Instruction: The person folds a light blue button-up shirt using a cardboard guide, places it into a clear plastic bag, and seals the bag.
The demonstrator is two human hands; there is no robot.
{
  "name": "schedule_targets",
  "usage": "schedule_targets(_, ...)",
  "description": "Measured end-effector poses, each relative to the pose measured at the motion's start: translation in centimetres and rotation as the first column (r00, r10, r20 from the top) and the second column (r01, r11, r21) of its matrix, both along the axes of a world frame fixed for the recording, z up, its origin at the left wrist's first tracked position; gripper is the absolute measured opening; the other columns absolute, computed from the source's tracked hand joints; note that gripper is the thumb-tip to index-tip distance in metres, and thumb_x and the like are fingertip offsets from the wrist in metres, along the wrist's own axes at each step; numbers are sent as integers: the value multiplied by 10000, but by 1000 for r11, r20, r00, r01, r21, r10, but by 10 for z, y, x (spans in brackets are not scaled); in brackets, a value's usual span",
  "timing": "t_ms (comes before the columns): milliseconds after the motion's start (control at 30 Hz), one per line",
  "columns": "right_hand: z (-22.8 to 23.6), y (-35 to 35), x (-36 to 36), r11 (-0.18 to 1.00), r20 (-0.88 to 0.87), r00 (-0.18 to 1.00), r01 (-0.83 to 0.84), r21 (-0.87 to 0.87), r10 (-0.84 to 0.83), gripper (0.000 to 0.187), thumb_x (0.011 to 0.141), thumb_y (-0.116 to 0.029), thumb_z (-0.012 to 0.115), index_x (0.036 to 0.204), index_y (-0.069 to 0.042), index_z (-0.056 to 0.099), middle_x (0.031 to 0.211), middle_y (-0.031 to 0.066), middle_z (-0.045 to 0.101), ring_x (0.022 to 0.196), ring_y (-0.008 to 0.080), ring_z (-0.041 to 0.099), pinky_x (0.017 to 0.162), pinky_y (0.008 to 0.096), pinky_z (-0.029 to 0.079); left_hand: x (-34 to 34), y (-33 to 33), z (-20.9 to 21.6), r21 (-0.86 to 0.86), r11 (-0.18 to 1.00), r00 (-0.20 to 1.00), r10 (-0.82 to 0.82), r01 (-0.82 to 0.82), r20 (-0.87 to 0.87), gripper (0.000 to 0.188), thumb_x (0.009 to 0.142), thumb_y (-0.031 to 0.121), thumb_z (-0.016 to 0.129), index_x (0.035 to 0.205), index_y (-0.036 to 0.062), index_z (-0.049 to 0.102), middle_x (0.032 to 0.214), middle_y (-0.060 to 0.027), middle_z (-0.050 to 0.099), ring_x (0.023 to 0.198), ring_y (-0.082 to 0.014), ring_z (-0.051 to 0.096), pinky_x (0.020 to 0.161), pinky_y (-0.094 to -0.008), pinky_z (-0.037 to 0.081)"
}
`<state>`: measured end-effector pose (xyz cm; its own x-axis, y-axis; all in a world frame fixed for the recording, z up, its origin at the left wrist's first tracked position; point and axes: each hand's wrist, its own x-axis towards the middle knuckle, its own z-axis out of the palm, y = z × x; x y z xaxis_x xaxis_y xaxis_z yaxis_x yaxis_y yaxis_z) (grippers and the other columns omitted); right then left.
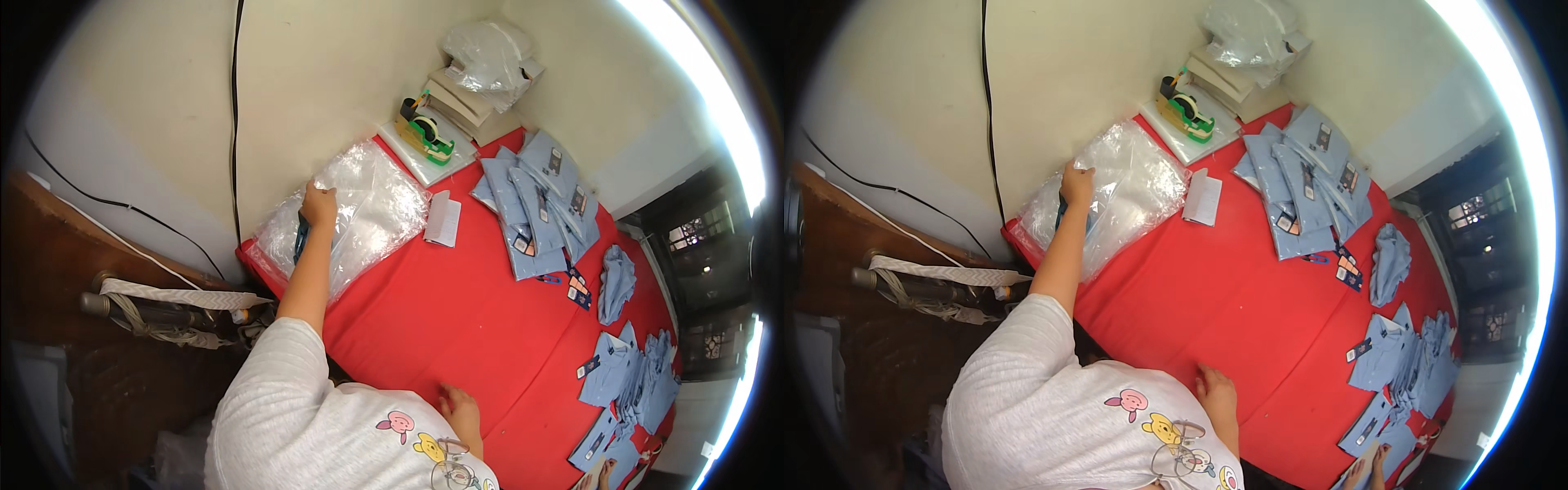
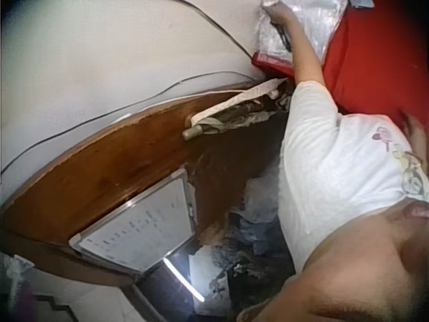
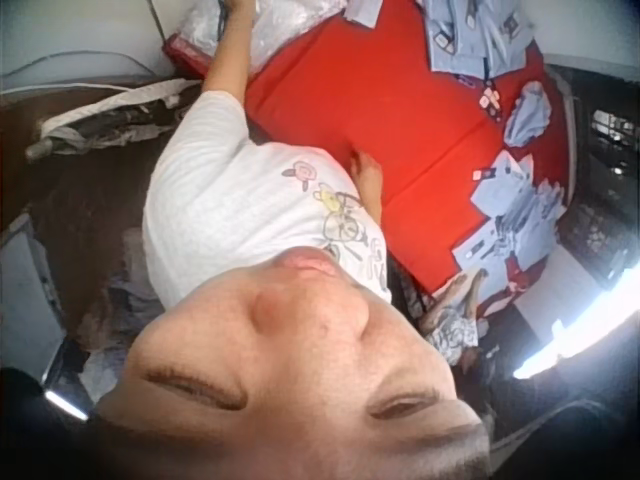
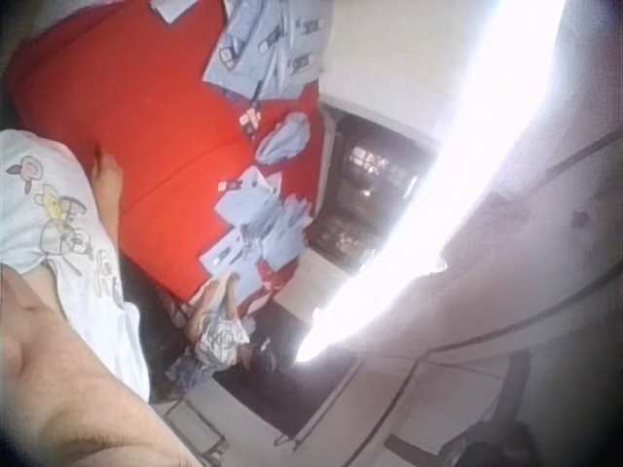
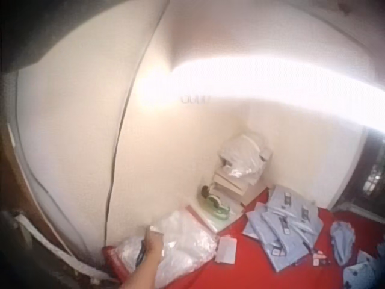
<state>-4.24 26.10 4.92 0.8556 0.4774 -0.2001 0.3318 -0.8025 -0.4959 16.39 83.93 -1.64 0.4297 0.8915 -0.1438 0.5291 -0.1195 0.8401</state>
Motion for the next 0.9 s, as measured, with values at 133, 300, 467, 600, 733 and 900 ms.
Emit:
schedule_targets(133,-2,-11,-10,996,28,998,50,73,-52,344,945,-147,749,1279,-64,752,1151,207,778,1019,410,744,898,491,594,22,-11,6,234,970,983,99,-61,-154,795,767,405,958,1435,145,613,1513,-207,612,1416,-406,564,1132,-562,435)
schedule_targets(300,-5,-18,-25,993,36,993,108,45,-109,335,918,-122,761,1246,-54,761,1107,206,780,998,404,751,878,488,599,48,10,1,130,984,986,133,-120,-96,877,716,425,976,1458,157,594,1307,-134,741,1173,-383,696,1117,-579,435)
schedule_targets(467,-3,-19,-34,983,25,987,153,98,-157,325,906,-98,762,1227,-50,769,1090,207,777,1000,404,752,882,485,600,62,29,16,332,868,926,-374,368,-48,910,683,374,977,1487,190,592,1466,-117,680,1392,-342,602,1214,-639,319)
schedule_targets(600,1,-23,-38,977,12,979,202,65,-203,325,899,-91,764,1222,-48,775,1106,209,777,1020,405,750,902,480,601,75,-29,47,429,704,802,-592,565,-85,598,708,328,943,1255,175,756,1475,-118,663,1422,-318,572,1274,-707,180)
schedule_targets(733,5,-23,-41,972,-3,975,221,85,-222,322,897,-91,765,1215,-43,776,1115,215,775,1031,409,746,908,482,599,72,-46,106,207,394,432,-660,895,-614,314,784,297,864,1054,145,814,1176,-125,802,1233,-331,707,1265,-712,213)
schedule_targets(900,6,-23,-41,968,5,974,223,115,-225,323,899,-75,762,1220,-42,773,1127,222,771,1041,413,743,913,471,599,50,-36,188,829,436,909,-374,349,-185,106,925,185,689,876,94,713,822,-169,758,788,-403,738,812,-532,563)
